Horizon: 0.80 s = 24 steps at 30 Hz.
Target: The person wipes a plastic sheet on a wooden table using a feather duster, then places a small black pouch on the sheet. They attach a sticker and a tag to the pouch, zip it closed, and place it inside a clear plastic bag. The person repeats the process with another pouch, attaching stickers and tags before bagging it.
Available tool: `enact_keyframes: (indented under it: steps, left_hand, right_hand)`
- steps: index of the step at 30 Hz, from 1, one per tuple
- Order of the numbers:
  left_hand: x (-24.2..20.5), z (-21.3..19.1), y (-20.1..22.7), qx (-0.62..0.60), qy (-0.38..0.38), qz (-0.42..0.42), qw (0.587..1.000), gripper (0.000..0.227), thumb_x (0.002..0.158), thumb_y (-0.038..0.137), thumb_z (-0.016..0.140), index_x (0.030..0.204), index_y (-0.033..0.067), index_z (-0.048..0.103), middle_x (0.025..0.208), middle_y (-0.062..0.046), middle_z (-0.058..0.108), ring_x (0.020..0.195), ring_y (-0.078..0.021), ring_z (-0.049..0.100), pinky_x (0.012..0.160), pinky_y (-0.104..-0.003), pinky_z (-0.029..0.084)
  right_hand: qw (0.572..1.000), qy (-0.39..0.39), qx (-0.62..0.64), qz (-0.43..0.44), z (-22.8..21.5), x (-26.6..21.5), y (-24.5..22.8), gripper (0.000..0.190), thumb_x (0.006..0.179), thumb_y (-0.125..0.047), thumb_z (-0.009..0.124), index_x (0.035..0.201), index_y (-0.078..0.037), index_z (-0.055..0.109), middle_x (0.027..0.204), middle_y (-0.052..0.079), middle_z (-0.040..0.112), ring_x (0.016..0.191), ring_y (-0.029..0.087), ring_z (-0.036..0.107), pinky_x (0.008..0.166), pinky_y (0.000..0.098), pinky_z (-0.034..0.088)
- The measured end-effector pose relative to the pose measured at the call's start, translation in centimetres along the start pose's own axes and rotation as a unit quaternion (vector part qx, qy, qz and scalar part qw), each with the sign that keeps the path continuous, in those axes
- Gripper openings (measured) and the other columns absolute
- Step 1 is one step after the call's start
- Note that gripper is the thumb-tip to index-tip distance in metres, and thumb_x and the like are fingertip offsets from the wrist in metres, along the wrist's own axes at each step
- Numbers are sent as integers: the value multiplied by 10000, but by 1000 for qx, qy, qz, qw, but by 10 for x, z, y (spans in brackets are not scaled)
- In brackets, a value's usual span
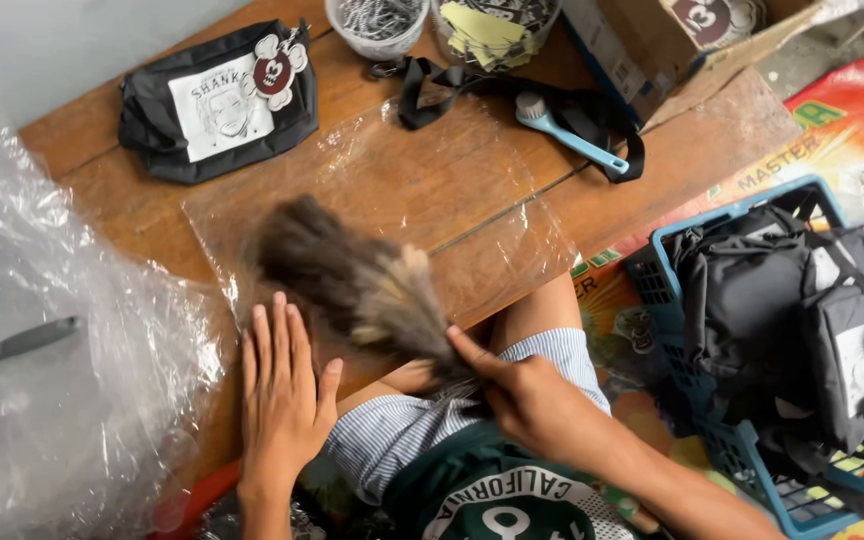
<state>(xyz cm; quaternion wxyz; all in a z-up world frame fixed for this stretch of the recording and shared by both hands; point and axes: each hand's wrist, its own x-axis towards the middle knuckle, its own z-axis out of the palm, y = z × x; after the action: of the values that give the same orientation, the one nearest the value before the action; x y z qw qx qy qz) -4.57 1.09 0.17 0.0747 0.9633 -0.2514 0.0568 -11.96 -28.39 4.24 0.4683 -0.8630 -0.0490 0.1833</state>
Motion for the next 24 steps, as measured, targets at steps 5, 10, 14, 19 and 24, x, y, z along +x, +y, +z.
enact_keyframes:
  steps: [5,10,14,19,24]
  left_hand:
    - [3,-12,2,6,15,4,1000,694,1060,421,356,1608,3,277,1693,-207,251,1554,-420,255,1257,-537,228]
    - [4,-20,2,-22,10,-6,1000,699,1050,450,374,1608,35,308,1689,-166,287,1565,-361,261,1275,-507,201]
    - [6,-20,0,-60,4,-19,998,718,1036,483,381,1610,57,312,1694,-148,278,1569,-355,253,1281,-501,184]
    - [3,-16,-1,-97,20,-24,995,774,991,501,495,1593,40,340,1680,-169,308,1567,-375,269,1285,-528,200]
    - [-4,-17,6,-58,91,-13,994,706,958,523,579,1534,130,469,1617,-178,440,1513,-418,406,1227,-565,324]
  right_hand:
    - [990,66,-8,122,-37,-11,13,727,850,-27,499,1535,-271,519,963,29,589,760,133,549,674,248,430]
    - [959,122,-50,250,-60,-21,8,713,889,-85,502,1554,-340,527,623,47,481,558,154,355,581,234,369]
    - [957,191,-106,191,-68,-47,-2,736,896,-72,555,1601,-266,472,593,58,420,553,137,343,530,251,385]
    - [963,231,-21,139,-66,-63,-32,739,848,32,488,1575,-95,513,606,36,407,529,117,281,437,237,284]
    - [1000,-10,2,13,-27,-12,-43,817,846,-8,574,1618,-193,380,678,56,548,549,143,355,608,166,377]
